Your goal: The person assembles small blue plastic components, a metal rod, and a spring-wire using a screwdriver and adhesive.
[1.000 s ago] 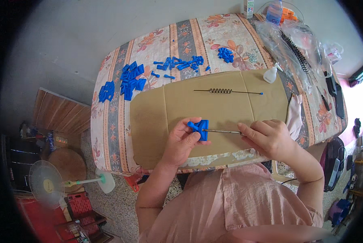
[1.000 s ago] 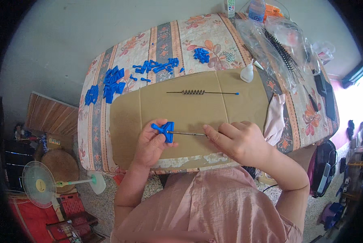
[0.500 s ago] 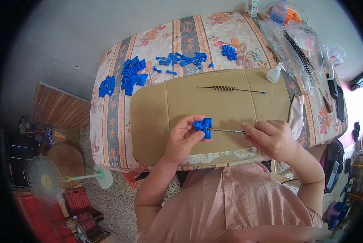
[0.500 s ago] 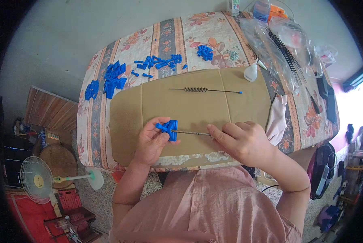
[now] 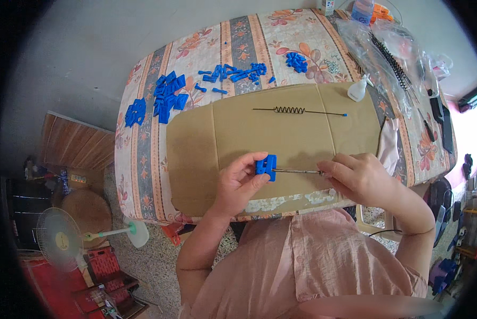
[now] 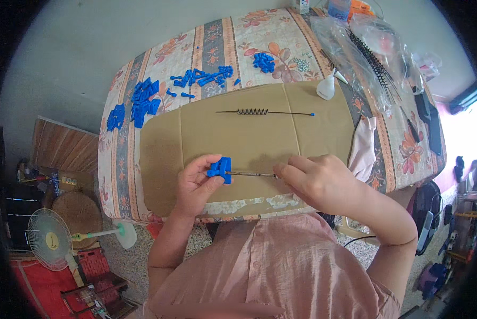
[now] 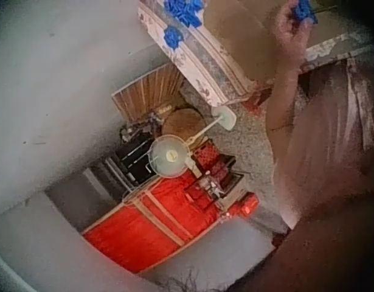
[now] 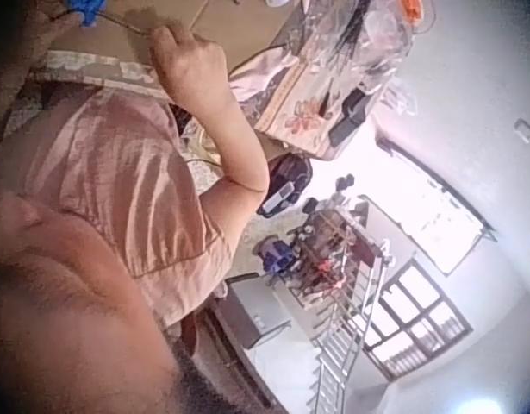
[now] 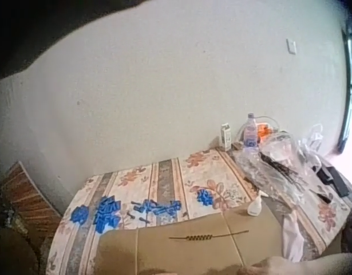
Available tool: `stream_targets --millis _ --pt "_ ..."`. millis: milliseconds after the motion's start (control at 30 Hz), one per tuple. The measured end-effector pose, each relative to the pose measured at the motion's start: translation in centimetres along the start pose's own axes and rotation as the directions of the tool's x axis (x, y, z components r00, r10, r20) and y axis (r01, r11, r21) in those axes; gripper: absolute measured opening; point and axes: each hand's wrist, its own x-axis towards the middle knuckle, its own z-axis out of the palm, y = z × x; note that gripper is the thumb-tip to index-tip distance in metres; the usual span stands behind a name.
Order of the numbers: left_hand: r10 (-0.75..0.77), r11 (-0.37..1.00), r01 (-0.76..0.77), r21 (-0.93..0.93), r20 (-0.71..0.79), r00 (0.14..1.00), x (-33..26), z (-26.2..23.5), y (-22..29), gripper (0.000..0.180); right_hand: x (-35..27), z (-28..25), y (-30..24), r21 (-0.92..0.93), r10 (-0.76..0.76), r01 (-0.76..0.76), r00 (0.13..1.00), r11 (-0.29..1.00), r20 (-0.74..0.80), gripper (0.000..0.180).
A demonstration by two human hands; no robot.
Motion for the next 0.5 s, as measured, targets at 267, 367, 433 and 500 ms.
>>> stream_targets --millis 267,367,433,500 --pt "-0.009 0.998 0.008 0.056 0.009 1.0 0.1 0.0 -0.2 0.044 0.9 -0.9 0.9 0.244 0.059 -0.096 0.987 0.965 0.151 0.03" --pt "-0.023 0.996 0.023 0.085 -0.002 1.0 0.1 0.1 0.0 0.045 1.3 -1.1 0.9 0.271 0.08 -0.137 0.974 0.953 0.213 0.032" --pt "-0.072 0.994 0.071 0.08 0.003 0.997 -0.1 0.1 0.1 0.045 1.4 -1.0 1.1 0.399 0.111 -0.2 0.965 0.895 0.236 0.029" --pt "-0.041 0.995 0.04 0.086 0.012 0.999 -0.1 0.0 0.1 0.045 1.5 -1.0 1.0 0.4 0.115 -0.213 0.96 0.891 0.256 0.029"
